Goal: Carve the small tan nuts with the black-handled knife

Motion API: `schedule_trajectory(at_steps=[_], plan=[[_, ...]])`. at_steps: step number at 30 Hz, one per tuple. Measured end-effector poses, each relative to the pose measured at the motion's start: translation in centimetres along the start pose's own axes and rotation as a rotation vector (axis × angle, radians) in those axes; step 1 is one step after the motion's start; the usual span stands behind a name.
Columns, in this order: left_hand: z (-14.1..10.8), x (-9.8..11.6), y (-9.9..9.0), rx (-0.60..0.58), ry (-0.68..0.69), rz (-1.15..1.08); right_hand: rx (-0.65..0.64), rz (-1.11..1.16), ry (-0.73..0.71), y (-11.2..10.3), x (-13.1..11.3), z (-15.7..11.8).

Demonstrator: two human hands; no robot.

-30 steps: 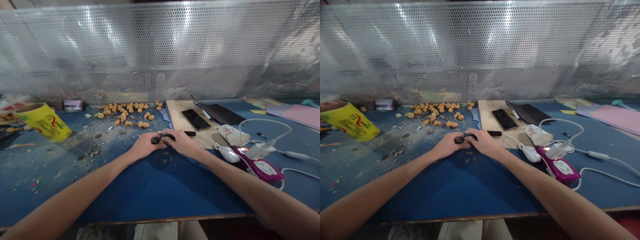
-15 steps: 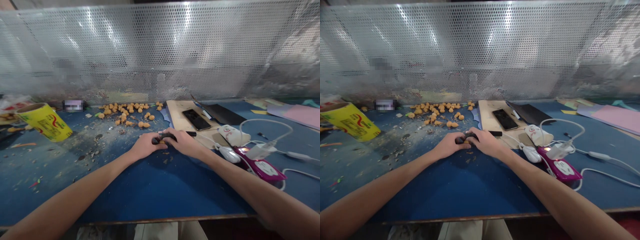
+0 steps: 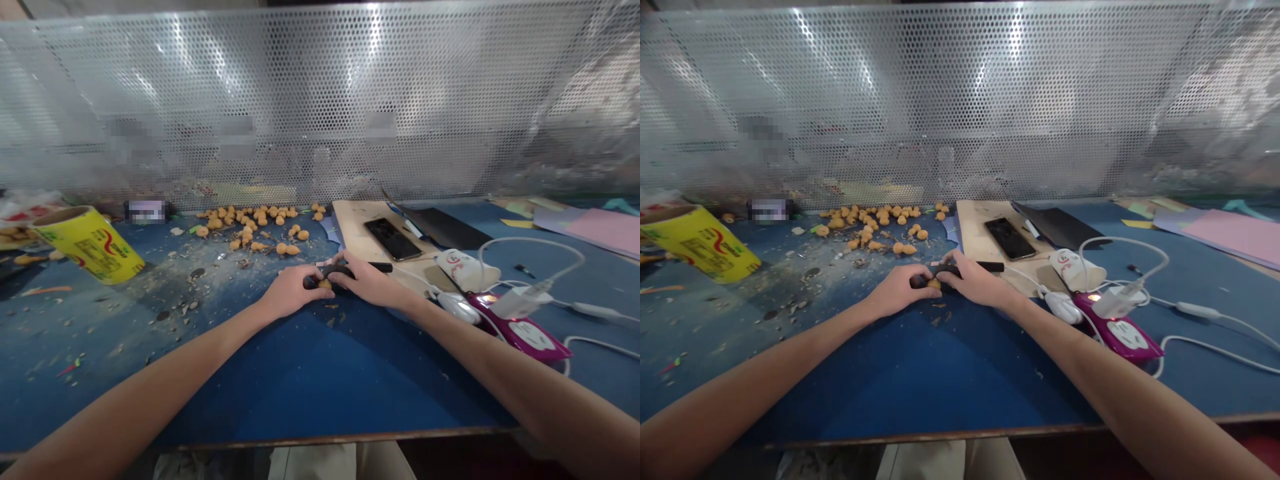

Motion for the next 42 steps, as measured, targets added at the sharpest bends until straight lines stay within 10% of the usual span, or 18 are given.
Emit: schedule_trajectory(at_steps=[42], plan=[[0.2, -0.4, -0.1, 0.007, -0.001, -0.011, -0.154, 0.382, 0.013, 2.1, 0.3, 0.4]])
Point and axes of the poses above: each hand's wrist, its own z-axis towards the middle knuckle, its own y-axis out of the palm, x = y × z, the point moved 10 cm from there along z, towards the middle knuckle, and after that the axes turned 14 degrees about -z, right-handed, at the moved point
